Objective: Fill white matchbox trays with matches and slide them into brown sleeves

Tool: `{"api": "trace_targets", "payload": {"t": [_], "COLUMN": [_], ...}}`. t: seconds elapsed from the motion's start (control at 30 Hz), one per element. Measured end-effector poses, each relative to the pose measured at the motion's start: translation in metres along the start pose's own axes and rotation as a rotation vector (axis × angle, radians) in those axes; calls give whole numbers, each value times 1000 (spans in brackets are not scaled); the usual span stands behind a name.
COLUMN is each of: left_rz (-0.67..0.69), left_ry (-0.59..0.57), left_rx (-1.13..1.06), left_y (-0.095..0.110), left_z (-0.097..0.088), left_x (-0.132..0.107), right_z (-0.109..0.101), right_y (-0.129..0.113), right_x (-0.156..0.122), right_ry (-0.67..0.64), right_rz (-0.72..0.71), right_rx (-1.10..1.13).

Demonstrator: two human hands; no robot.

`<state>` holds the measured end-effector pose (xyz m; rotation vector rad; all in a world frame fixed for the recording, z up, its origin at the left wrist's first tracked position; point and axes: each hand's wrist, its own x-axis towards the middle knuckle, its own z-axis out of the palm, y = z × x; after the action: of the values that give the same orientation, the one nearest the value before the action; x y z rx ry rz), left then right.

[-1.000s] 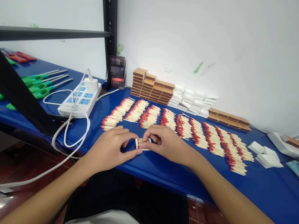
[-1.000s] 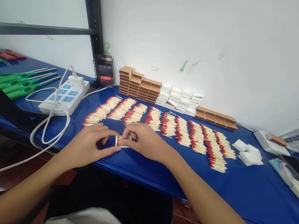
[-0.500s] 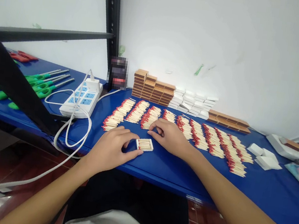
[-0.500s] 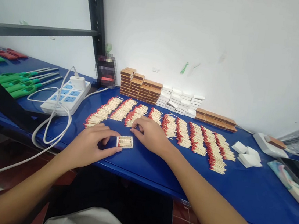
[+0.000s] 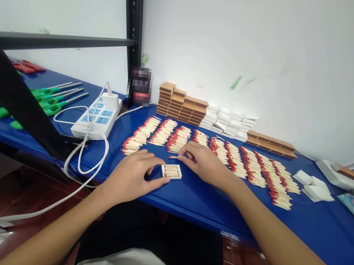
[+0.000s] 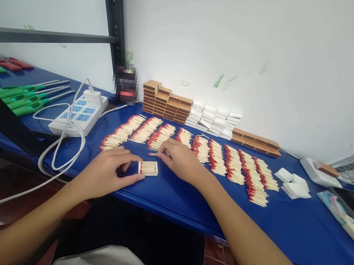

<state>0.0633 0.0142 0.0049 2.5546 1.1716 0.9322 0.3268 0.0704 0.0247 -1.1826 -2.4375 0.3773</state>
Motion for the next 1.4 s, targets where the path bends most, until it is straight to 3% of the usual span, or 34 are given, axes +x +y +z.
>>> {"api": "trace_targets", "payload": {"t": [0.57, 0.7, 0.8, 1.0, 1.23, 1.4], "left_rz": [6, -21, -48, -32, -18, -4], "left_ry": [-3, 11, 4, 9, 2, -1], "left_rx": [-4, 2, 5, 6, 4, -5], "left_y": [2, 3, 5, 4, 4, 4], "left_z": [-1, -3, -4, -3, -3, -4], "left_x": [2, 2, 2, 2, 3, 2], "right_z": [-2, -14, -20, -15, -11, -4], "right_y": [-5, -17, -28, -40, -40, -27], "right_x": [-1, -9, -16, -21, -17, -8], "right_ry": [-56, -41, -110, -189, -142, 43], "right_rz": [2, -2, -31, -54, -79, -25], "right_rx": [-14, -26, -32, -11, 76, 34]}}
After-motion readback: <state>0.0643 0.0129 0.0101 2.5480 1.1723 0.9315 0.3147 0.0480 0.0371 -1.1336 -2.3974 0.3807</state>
